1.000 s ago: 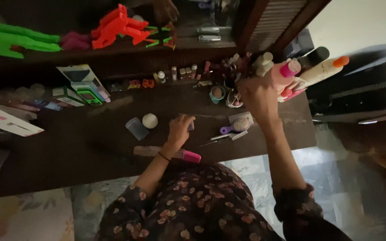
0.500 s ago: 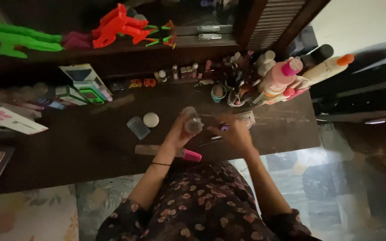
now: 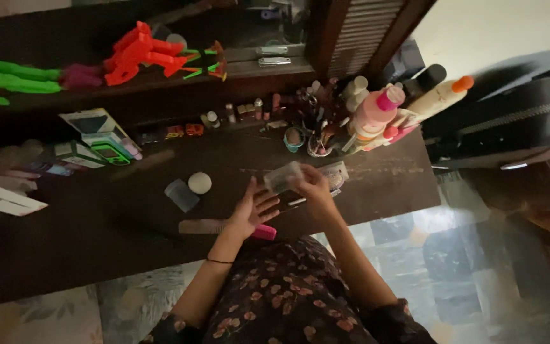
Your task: Organizing makeup brushes and various cosmetic products on a dressing table.
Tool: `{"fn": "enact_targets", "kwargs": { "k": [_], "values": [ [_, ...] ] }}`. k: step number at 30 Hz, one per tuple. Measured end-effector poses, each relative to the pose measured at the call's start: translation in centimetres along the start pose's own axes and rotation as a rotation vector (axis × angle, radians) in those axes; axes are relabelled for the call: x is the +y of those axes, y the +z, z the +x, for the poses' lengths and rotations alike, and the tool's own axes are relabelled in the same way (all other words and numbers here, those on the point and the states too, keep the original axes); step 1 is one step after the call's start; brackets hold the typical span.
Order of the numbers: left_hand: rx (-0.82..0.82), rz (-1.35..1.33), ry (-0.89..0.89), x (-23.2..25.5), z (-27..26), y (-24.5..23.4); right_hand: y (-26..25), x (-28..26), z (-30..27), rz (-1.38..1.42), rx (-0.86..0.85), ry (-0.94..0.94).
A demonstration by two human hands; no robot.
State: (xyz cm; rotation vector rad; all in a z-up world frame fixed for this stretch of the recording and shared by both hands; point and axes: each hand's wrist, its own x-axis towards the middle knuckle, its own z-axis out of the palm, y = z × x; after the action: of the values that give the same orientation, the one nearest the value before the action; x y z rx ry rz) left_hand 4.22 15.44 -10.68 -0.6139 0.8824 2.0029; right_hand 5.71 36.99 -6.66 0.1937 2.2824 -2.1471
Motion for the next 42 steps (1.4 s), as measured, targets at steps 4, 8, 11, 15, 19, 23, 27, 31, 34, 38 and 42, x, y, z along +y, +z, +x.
{"fn": "enact_targets", "kwargs": {
  "k": [4, 8, 11, 15, 19, 23, 27, 31, 34, 38, 42],
  "values": [
    [0.055, 0.004, 0.278, 0.4, 0.4, -2.2, -0.3, -1.6, -0.6, 0.193, 0.036, 0.11],
    [0.023, 0.018, 0.757, -2.3, 8.0, -13.2, 0.8, -1.1, -0.8, -0.643, 0.137, -0.1],
    [0.337, 0.491, 1.146, 2.8, 1.9, -10.0, 1.2, -2.2, -1.5, -0.466, 0.065, -0.127],
    [0.897, 0.913, 1.247, 7.3, -3.3, -12.5, 1.8, -3.5, -2.2, -0.633, 0.042, -0.105],
    [1.035, 1.191, 0.842, 9.3, -3.8, -17.2, 1.7, -3.4, -2.3, -0.612, 0.035, -0.16],
    [0.809, 1.153, 0.61, 8.7, -1.4, -21.3, 1.9, -2.9, -2.5, -0.651, 0.085, -0.084],
    [0.888, 0.863, 0.73, 11.2, -8.1, -13.5, 1.4, -3.5, -2.3, -0.666, 0.128, -0.116],
    [0.509, 0.745, 1.442, 10.7, -9.9, -4.9, 1.3, -6.7, -2.4, -0.687, 0.227, -0.208],
    [0.303, 1.009, 1.405, 10.1, -7.7, -1.5, 1.4, -7.4, -2.6, -0.679, 0.175, -0.106],
    [0.342, 0.929, 1.41, 9.8, -1.1, -1.6, 0.9, -7.5, -2.4, -0.683, 0.189, -0.119],
    [0.274, 1.102, 1.41, 8.1, 4.1, -0.2, 0.0, -7.2, -2.3, -0.62, 0.187, -0.211]
  ]
}}
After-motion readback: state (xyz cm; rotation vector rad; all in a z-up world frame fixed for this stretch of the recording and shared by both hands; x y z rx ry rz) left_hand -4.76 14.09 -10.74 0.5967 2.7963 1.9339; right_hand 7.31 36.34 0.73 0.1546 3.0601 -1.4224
